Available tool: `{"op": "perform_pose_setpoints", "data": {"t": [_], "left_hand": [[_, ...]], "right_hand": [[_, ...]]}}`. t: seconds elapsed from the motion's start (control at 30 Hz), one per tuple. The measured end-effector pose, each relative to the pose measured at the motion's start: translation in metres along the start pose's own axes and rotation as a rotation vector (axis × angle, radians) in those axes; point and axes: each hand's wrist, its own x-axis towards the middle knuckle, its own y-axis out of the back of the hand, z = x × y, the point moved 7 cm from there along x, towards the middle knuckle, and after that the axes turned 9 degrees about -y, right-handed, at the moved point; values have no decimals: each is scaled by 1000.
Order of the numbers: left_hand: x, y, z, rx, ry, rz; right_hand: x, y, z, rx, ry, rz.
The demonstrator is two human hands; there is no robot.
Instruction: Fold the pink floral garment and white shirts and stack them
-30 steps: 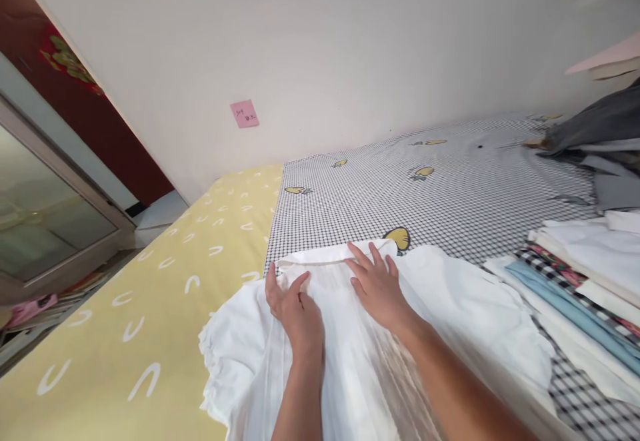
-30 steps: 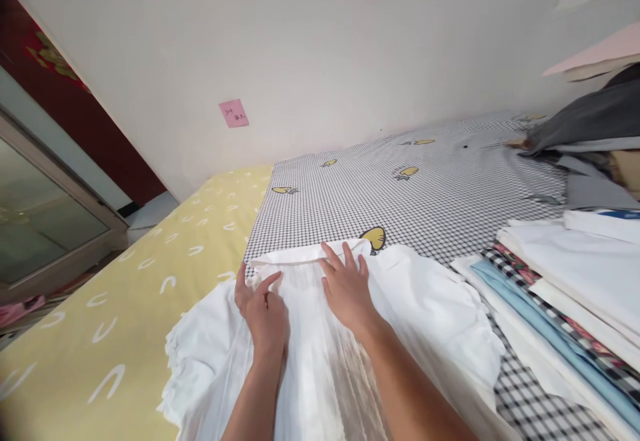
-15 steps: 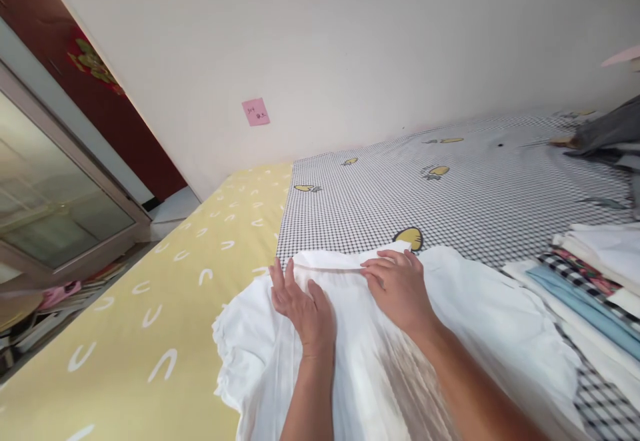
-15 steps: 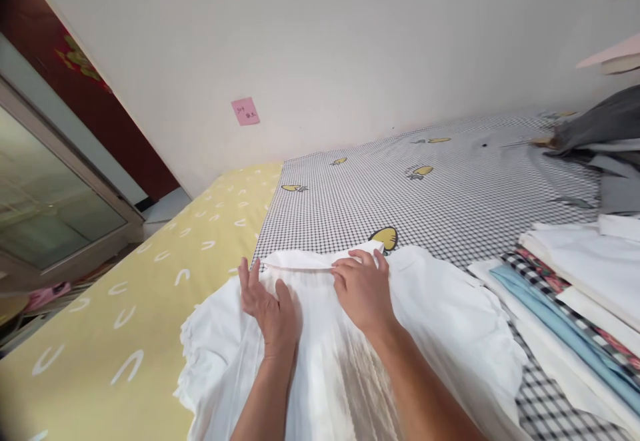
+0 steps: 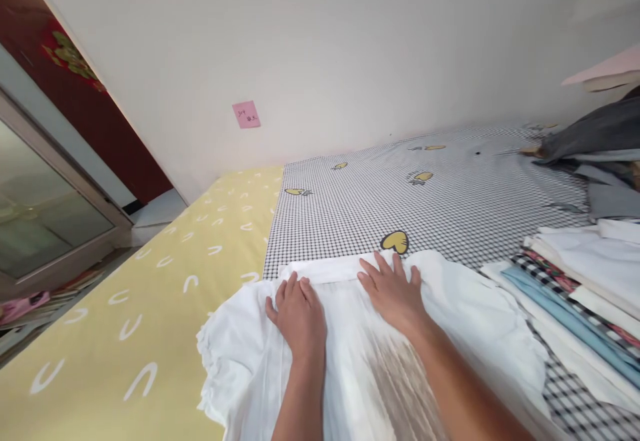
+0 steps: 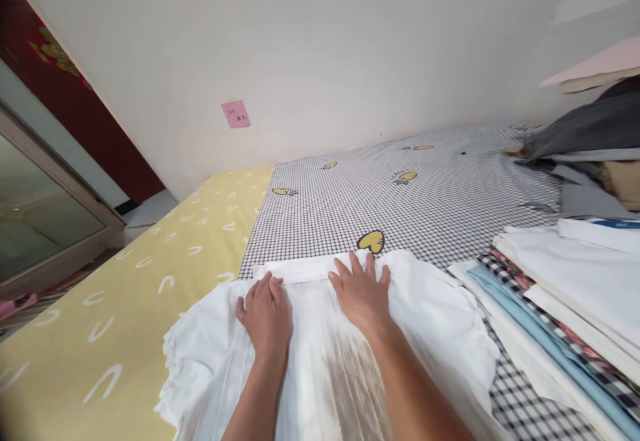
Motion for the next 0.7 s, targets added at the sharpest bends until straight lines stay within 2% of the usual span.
{"op": "perform_pose_setpoints", "data": {"t": [0.03,0.1,0.37,0.47,0.53,0.57,0.63,0.7], "left_hand": [[0,0,0,7,3,8],[0,0,-1,19,3,23],[0,2,-9,-55,63,82],[-2,17,-11,-81,78,247],[-4,27,-6,-71,20,363],[-5,28,-1,-63,-33,385],[-4,25,7,-40,-133,343],[-2,12,10,-16,-174,191]], "right_hand": [[0,-8,5,-44,-54,-88],[1,-16,11,-90,-116,-162],[6,-17,13,-84,-219,-114],[11,-17,20,-51,-253,-40],[14,-13,24,3,-276,39],[14,-9,25,38,-281,83],[11,5,21,108,-253,196],[2,25,7,145,-148,326]]}}
